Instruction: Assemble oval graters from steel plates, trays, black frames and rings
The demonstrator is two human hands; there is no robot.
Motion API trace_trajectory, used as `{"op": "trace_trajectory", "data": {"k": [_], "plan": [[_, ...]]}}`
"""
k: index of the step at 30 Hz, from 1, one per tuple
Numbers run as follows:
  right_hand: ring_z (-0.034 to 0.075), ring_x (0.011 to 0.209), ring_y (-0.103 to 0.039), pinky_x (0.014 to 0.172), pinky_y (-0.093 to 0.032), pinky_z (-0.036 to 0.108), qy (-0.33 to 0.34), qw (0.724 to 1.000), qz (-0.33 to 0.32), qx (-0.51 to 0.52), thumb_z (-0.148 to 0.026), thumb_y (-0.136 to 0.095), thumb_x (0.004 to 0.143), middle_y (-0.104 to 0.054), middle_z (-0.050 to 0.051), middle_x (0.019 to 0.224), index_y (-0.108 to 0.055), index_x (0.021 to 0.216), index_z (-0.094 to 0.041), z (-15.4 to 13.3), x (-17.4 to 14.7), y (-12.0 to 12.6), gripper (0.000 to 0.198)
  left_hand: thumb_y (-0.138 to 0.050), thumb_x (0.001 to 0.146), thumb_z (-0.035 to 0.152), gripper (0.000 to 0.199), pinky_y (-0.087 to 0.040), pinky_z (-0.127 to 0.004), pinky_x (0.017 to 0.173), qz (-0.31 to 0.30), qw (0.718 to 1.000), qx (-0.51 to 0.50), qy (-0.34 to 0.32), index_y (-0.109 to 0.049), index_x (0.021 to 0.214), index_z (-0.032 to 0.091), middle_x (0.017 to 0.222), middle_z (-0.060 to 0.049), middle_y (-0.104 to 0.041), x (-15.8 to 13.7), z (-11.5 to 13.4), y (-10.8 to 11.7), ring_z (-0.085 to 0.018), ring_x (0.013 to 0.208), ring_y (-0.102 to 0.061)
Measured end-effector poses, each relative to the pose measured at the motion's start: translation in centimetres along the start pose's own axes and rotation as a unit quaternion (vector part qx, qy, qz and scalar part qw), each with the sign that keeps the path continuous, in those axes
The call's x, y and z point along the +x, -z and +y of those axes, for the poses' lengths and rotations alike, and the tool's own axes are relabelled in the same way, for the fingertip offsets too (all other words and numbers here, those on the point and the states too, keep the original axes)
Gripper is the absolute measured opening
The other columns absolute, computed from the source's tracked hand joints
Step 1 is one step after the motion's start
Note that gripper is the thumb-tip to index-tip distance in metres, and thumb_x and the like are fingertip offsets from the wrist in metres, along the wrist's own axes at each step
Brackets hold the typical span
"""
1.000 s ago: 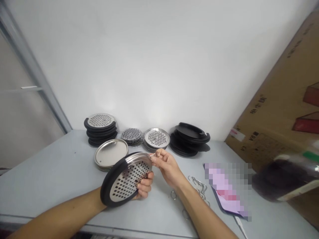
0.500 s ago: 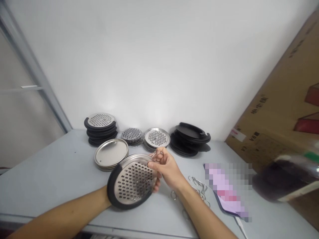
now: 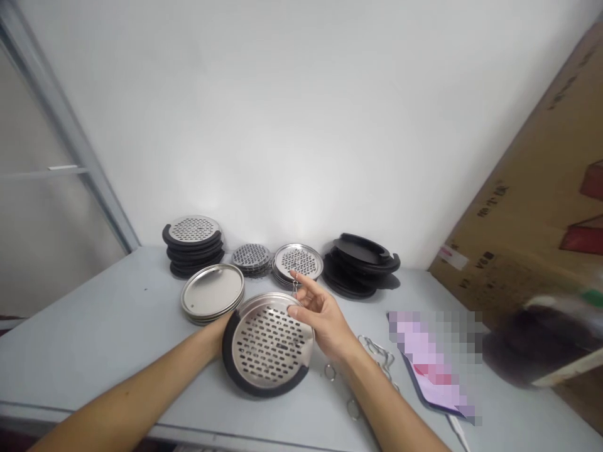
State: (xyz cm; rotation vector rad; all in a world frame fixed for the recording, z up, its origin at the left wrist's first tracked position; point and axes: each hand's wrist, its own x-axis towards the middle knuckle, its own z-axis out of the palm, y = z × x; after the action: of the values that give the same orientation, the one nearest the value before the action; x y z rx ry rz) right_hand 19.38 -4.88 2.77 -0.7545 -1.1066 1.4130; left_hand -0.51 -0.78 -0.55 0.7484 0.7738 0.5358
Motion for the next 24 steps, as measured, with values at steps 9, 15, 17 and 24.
{"op": "trace_trajectory", "data": {"k": [9, 15, 17, 24], "plan": [[0.009, 0.064, -0.054, 0.057, -0.045, 0.021, -0.017, 1.000, 0.016, 0.010, -0.022, -0.082, 0.068, -0.054, -0.003, 0.081, -0.061, 0.124, -0.024, 0.1, 0.1, 0.7, 0.059, -0.055, 0.086, 0.056, 0.050, -0.045, -0.036, 0.086, -0.040, 0.951, 0.253, -0.172, -0.066, 0.113, 0.014, 0.103, -0.011, -0.069, -3.7, 3.5, -1.8, -0.025, 0.097, -0.062], [0.010, 0.059, -0.058, 0.058, -0.049, 0.022, -0.040, 0.988, 0.126, 0.075, -0.024, -0.082, 0.068, -0.060, -0.004, 0.067, -0.062, 0.121, -0.021, -0.1, 0.7, 1.0, 0.057, -0.072, 0.079, 0.036, 0.058, -0.044, -0.041, 0.095, -0.085, 0.922, 0.319, -0.204, -0.053, 0.132, 0.022, 0.123, -0.011, -0.063, -4.6, 3.9, -1.9, -0.027, 0.112, -0.058], [0.016, 0.067, -0.064, 0.066, -0.053, 0.028, -0.067, 0.983, 0.147, 0.091, -0.025, -0.083, 0.067, -0.068, 0.000, 0.073, -0.061, 0.121, -0.021, -0.1, 0.8, 1.2, 0.058, -0.074, 0.077, 0.035, 0.062, -0.048, -0.040, 0.087, -0.081, 0.931, 0.306, -0.182, -0.052, 0.132, 0.022, 0.122, -0.011, -0.063, -4.6, 3.9, -1.9, -0.029, 0.111, -0.059], [0.024, 0.081, -0.071, 0.072, -0.057, 0.035, -0.133, 0.967, 0.171, 0.133, -0.022, -0.081, 0.068, -0.075, 0.007, 0.090, -0.063, 0.115, -0.020, 0.3, 1.1, 1.3, 0.050, -0.074, 0.075, 0.036, 0.052, -0.052, -0.034, 0.070, -0.026, 0.954, 0.253, -0.158, -0.057, 0.122, 0.020, 0.118, -0.012, -0.065, -4.2, 2.9, -2.3, -0.030, 0.101, -0.064]]}}
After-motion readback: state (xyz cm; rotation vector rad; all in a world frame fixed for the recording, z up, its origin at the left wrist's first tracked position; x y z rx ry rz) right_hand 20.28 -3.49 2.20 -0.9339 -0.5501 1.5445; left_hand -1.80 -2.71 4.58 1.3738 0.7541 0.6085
